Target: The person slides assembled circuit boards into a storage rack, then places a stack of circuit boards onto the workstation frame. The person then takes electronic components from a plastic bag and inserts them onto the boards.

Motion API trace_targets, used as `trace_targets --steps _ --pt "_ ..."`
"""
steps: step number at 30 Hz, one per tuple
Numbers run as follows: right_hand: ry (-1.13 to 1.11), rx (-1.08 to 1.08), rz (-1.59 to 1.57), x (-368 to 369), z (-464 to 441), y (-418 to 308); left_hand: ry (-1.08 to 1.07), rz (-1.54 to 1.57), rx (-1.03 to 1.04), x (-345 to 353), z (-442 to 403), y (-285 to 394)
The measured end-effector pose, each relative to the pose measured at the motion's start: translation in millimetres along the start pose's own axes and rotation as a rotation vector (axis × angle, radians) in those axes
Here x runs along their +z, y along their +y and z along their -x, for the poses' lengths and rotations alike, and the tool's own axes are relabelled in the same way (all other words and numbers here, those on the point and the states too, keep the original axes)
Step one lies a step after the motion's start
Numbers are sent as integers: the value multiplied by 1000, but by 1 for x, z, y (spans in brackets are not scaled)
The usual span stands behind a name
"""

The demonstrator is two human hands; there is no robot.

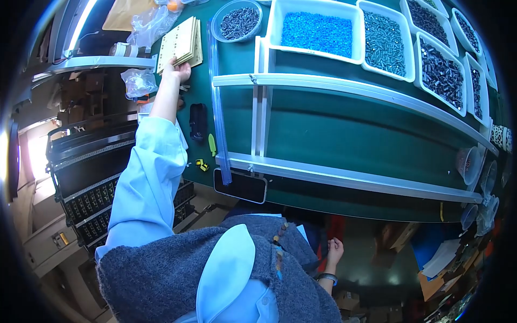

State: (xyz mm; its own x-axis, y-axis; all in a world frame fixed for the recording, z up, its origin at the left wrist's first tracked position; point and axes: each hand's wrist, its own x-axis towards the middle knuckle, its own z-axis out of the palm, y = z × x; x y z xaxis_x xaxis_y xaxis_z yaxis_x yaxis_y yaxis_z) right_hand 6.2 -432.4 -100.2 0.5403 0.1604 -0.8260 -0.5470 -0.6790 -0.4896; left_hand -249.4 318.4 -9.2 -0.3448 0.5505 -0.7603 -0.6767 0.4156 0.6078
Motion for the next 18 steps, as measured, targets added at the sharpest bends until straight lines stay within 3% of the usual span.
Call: trace_targets --steps 3,11,18 --pt "-7 -3 -1 1 2 -2 -225 156 22 0 -14 10" --pt "16 -13 -17 0 7 1 -312 181 41 -5 -31 11" --pt "15 -13 -1 11 11 -1 -258 199 35 -4 -24 20"
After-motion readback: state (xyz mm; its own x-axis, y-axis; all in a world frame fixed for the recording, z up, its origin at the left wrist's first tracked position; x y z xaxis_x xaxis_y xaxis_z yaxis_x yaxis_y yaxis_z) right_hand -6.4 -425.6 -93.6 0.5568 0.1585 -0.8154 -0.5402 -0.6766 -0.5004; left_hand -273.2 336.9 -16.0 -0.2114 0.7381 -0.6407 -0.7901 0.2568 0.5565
